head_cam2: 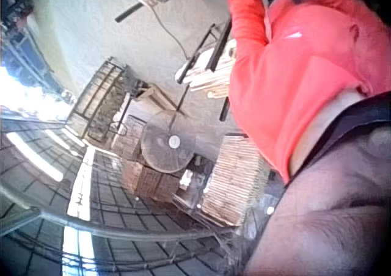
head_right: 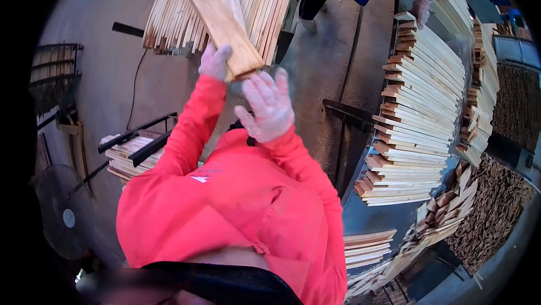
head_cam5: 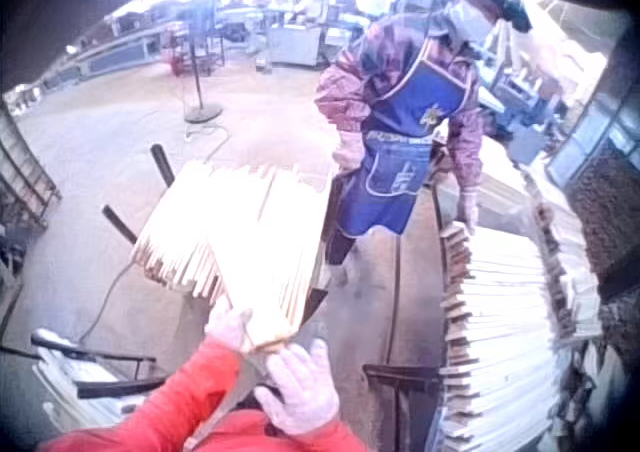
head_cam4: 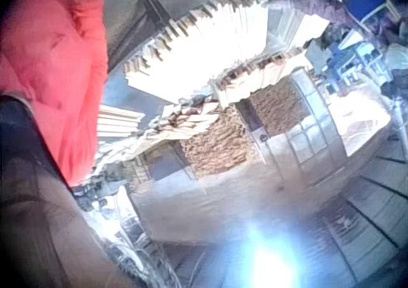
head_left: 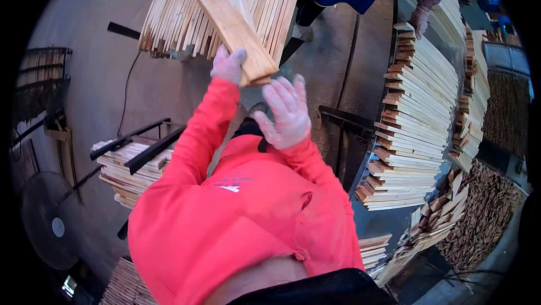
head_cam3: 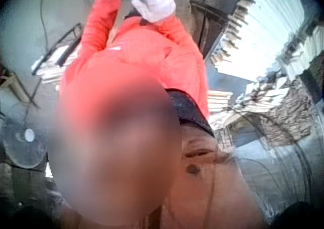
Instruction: The person picks up thin wooden planks from a pile on a metal table and stacks them neatly. They handle the planks one by one or in small groups, aligning them into a growing stack. The person occasionally moves the stack to make space for more planks.
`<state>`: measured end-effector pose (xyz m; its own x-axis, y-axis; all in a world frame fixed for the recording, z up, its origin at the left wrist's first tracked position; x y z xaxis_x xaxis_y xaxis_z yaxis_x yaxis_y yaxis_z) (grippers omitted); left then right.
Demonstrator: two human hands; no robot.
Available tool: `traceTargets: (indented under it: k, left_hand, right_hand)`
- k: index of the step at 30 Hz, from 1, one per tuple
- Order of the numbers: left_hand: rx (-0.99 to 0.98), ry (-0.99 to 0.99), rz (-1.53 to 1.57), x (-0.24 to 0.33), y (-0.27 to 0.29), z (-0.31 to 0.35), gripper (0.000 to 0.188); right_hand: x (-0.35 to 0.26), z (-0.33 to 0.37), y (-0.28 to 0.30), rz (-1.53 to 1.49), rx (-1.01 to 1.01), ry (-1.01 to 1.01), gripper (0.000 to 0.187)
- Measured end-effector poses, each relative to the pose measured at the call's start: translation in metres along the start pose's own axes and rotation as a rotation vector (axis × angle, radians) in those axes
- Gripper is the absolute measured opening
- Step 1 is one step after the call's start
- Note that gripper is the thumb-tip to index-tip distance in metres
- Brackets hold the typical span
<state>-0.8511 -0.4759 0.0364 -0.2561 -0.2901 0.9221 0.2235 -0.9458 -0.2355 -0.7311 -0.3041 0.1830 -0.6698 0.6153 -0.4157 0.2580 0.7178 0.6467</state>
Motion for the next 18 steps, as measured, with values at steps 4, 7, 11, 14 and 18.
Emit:
traceTargets:
  k: [4,7,11,14,18]
  left_hand:
    - [0.058,0.216,-0.834,0.02,-0.027,-0.076,0.072]
    - [-0.033,0.132,-1.084,-0.03,-0.038,-0.105,0.08]
    - [-0.151,0.197,-1.141,-0.095,-0.07,-0.125,0.073]
    - [-0.251,0.188,-1.192,-0.12,-0.091,-0.143,0.069]
    - [-0.557,-0.564,-1.855,-0.158,-0.04,-0.162,0.05]
  right_hand:
    - [0.025,0.061,0.02,0.027,0.04,-0.246,0.04]
    - [0.02,0.126,0.028,0.129,0.066,-0.453,0.027]
    - [-0.02,0.197,0.024,0.186,0.043,-0.704,0.021]
    - [-0.05,0.235,0.013,0.083,0.048,-0.997,0.021]
    - [-0.085,0.259,0.005,-0.036,0.018,-1.115,0.02]
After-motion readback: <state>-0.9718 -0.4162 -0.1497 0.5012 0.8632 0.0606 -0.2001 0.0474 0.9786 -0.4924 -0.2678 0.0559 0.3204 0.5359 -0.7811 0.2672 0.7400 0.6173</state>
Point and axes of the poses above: each hand's wrist, its own z-axis away from the middle knuckle, its own y-axis out of the back of the hand, x = y × z, the point moved 2 cm from there along -z, towards the middle knuckle, and after that the axes turned 9 degrees about y, right-handed, at the moved point
